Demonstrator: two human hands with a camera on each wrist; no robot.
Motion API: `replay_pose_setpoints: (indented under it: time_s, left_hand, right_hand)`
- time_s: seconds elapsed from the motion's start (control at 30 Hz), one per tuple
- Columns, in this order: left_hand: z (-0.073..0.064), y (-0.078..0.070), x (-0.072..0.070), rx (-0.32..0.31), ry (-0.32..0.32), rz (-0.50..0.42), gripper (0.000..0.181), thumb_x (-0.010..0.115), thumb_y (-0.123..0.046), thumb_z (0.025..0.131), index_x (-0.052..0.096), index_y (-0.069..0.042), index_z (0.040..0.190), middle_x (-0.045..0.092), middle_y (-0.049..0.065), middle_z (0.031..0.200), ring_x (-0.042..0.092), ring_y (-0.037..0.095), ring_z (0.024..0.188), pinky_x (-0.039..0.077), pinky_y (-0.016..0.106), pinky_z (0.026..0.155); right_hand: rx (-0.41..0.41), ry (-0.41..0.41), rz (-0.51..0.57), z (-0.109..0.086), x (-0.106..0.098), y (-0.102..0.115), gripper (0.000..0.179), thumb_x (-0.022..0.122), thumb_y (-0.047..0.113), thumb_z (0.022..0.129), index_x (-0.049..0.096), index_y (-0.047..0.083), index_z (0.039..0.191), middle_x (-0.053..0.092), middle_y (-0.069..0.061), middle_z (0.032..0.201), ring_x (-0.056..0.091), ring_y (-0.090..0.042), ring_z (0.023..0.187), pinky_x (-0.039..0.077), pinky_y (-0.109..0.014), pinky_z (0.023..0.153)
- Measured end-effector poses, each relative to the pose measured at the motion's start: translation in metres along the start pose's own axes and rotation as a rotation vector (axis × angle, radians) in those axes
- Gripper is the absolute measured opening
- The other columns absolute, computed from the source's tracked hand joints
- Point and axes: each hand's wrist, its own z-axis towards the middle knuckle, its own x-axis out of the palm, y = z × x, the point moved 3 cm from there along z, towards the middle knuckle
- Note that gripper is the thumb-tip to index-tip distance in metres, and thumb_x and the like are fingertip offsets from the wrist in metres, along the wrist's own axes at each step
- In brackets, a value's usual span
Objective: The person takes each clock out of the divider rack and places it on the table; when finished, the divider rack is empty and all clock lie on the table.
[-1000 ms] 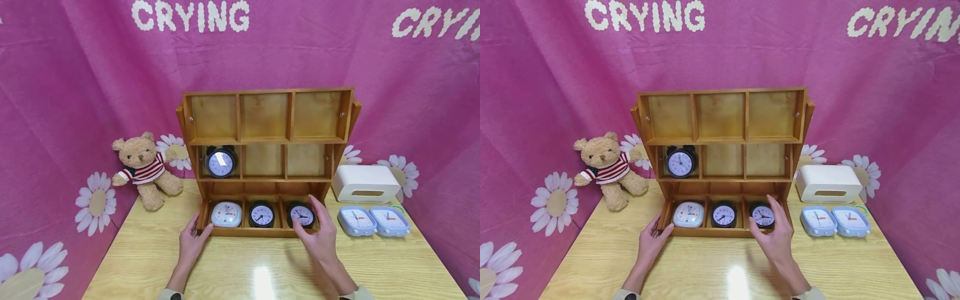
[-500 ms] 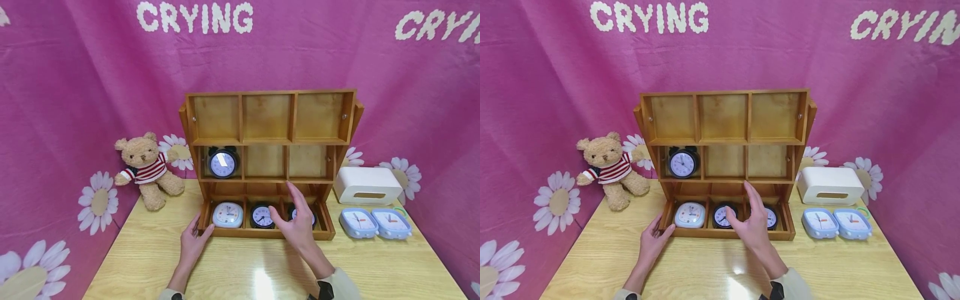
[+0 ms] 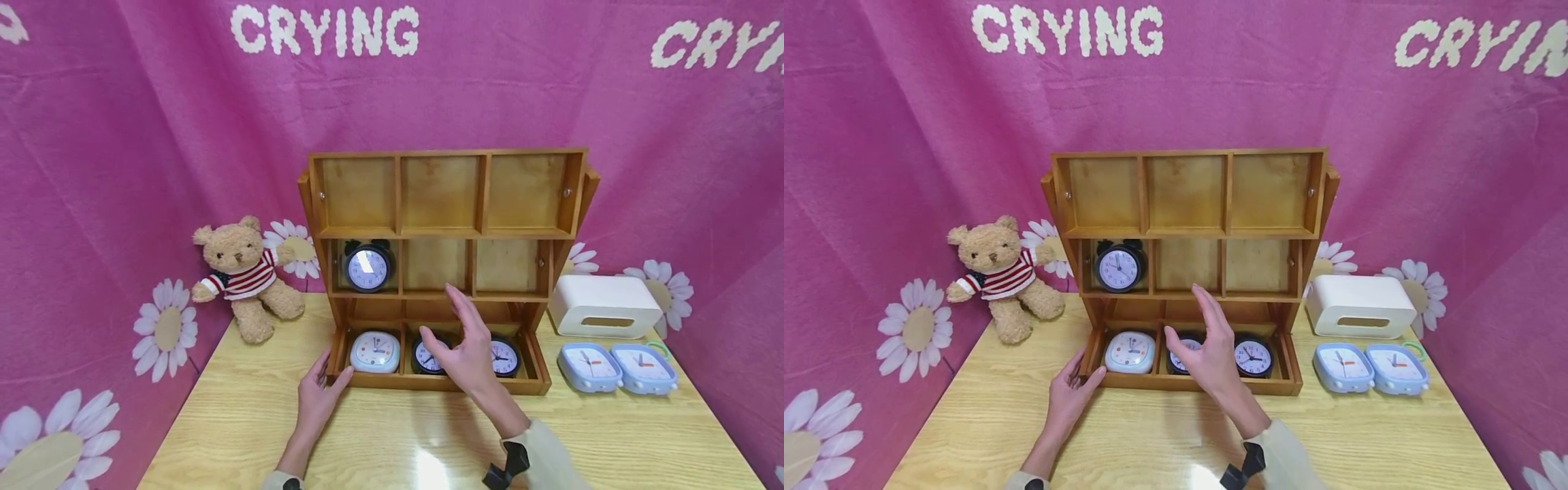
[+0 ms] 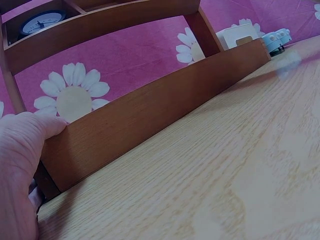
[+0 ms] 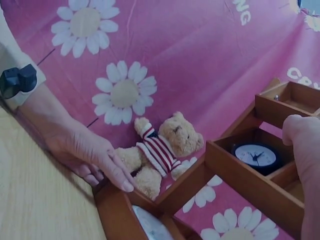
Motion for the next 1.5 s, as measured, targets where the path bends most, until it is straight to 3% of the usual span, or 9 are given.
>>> replay_pose_setpoints:
  time_s: [0.27,0.5,0.8,0.93,1.23,1.5]
  left_hand:
    - [0.0,0.002,-0.001,0.008,0.001,0.007,0.069,0.084,-0.017,0.091,0.053,0.001,0.15,0.052,0.027,0.152,0.046,0.039,0.144,0.035,0.052,0.12]
    - [0.001,0.002,0.0,0.004,-0.005,0.009,0.069,0.084,-0.018,0.091,0.054,0.0,0.15,0.053,0.025,0.151,0.047,0.038,0.144,0.036,0.054,0.119]
    - [0.002,0.002,0.001,0.001,-0.001,-0.013,0.068,0.084,-0.015,0.09,0.054,0.002,0.149,0.054,0.027,0.15,0.047,0.038,0.143,0.036,0.051,0.12]
    - [0.002,0.002,0.0,0.006,-0.003,-0.006,0.068,0.084,-0.015,0.09,0.054,0.001,0.149,0.055,0.025,0.15,0.048,0.037,0.143,0.036,0.051,0.119]
    - [0.002,0.001,0.0,0.012,-0.006,-0.011,0.067,0.083,-0.012,0.09,0.054,0.002,0.149,0.057,0.025,0.148,0.051,0.036,0.14,0.038,0.05,0.118]
    - [0.001,0.0,0.0,0.02,-0.007,-0.003,0.066,0.082,-0.01,0.091,0.053,0.004,0.149,0.055,0.028,0.149,0.05,0.038,0.141,0.038,0.053,0.117]
  right_hand:
    - [0.018,0.115,0.032,0.023,0.022,0.015,0.08,0.085,0.008,0.083,0.047,-0.002,0.153,0.051,-0.024,0.153,0.054,-0.043,0.135,0.047,-0.045,0.113]
    - [-0.002,0.202,0.03,0.045,0.051,0.026,0.082,0.086,0.013,0.083,0.045,-0.009,0.151,0.05,-0.028,0.152,0.054,-0.041,0.136,0.049,-0.045,0.111]
    - [-0.03,0.162,-0.095,0.065,0.088,0.029,0.084,0.084,0.019,0.084,0.043,-0.012,0.15,0.048,-0.031,0.152,0.049,-0.041,0.141,0.044,-0.05,0.115]
    - [0.037,0.174,-0.145,0.068,0.099,0.03,0.085,0.082,0.019,0.086,0.039,-0.011,0.153,0.041,-0.032,0.157,0.045,-0.041,0.144,0.042,-0.05,0.117]
    - [0.277,0.271,-0.285,0.074,0.125,0.029,0.102,0.081,0.028,0.091,0.016,-0.004,0.163,0.022,-0.03,0.166,0.035,-0.041,0.15,0.034,-0.05,0.121]
    - [0.269,0.201,-0.401,0.075,0.14,0.022,0.099,0.082,0.031,0.09,0.021,-0.005,0.158,0.031,-0.03,0.157,0.043,-0.041,0.14,0.039,-0.049,0.12]
